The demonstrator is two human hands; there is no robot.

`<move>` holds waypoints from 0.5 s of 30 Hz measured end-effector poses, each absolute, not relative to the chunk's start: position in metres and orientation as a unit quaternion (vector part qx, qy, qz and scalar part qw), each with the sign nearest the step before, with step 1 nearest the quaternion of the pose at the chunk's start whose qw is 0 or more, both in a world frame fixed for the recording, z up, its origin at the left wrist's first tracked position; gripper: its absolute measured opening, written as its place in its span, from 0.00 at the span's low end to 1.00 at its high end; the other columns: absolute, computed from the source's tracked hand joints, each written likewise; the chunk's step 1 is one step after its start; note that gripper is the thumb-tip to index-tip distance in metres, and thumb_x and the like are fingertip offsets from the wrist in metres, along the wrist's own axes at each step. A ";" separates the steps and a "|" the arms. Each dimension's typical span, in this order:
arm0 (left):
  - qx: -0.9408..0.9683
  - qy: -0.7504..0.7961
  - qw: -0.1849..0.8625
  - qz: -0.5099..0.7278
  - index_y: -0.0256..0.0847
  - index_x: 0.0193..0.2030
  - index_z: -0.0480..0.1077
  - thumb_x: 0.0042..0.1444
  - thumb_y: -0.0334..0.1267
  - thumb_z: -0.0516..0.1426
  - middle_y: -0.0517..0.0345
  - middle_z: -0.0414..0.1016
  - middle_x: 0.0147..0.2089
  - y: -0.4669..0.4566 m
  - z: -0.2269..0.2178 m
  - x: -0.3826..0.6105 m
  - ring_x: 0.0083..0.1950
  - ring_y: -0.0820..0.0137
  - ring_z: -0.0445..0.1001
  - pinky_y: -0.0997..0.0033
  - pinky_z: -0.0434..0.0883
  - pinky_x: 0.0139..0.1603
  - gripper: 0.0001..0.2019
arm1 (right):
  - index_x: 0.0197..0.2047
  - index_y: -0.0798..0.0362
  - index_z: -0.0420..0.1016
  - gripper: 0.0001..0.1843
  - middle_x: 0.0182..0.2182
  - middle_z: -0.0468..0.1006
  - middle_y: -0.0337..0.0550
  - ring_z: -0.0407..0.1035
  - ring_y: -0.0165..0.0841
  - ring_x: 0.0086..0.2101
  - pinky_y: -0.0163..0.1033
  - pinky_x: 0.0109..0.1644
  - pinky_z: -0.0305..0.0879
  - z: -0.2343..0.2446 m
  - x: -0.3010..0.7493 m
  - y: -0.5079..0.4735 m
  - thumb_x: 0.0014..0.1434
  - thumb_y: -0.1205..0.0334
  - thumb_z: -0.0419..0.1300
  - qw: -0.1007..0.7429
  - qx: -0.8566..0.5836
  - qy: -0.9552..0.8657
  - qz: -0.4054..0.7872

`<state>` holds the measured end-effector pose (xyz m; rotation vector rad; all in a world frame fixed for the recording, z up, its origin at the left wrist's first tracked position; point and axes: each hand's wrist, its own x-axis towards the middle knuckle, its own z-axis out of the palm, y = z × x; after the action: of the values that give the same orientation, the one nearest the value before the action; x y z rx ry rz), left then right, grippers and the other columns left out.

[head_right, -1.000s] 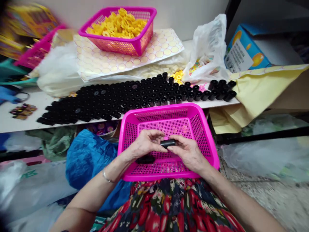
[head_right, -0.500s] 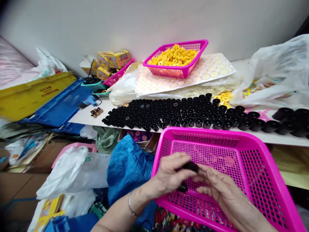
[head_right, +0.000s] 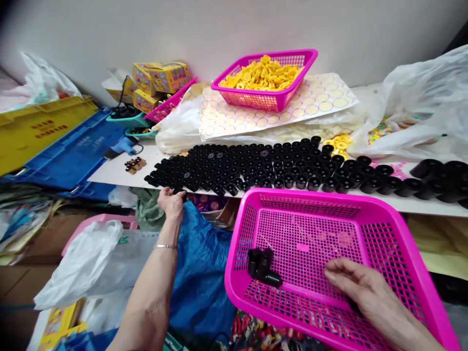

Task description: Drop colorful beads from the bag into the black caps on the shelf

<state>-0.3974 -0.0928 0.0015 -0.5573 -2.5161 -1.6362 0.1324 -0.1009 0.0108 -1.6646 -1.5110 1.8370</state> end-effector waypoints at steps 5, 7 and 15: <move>-0.173 -0.834 0.052 -0.521 0.33 0.44 0.67 0.32 0.31 0.65 0.64 0.69 0.33 -0.082 -0.007 -0.408 0.36 0.71 0.71 0.72 0.69 0.40 0.27 | 0.33 0.52 0.78 0.18 0.36 0.80 0.47 0.73 0.40 0.37 0.40 0.41 0.69 0.015 0.131 -0.099 0.45 0.46 0.65 0.121 -0.558 -0.516 0.639; -0.166 -0.839 0.045 -0.517 0.32 0.42 0.66 0.33 0.29 0.65 0.68 0.66 0.30 -0.079 -0.005 -0.407 0.33 0.75 0.69 0.75 0.68 0.37 0.25 | 0.33 0.52 0.77 0.17 0.34 0.80 0.46 0.72 0.39 0.35 0.40 0.40 0.68 0.020 0.130 -0.100 0.47 0.47 0.64 0.124 -0.560 -0.530 0.624; -0.114 -0.848 0.059 -0.514 0.32 0.30 0.60 0.33 0.24 0.68 0.74 0.59 0.25 -0.070 0.007 -0.390 0.29 0.82 0.60 0.84 0.60 0.28 0.21 | 0.34 0.54 0.74 0.10 0.28 0.76 0.40 0.68 0.33 0.30 0.40 0.38 0.66 0.028 0.130 -0.093 0.52 0.55 0.60 0.132 -0.549 -0.580 0.587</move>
<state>-0.3896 -0.0701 0.0068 -0.3439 -2.5690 -1.5579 0.1301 -0.0934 0.0284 -1.5943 -1.6837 1.7030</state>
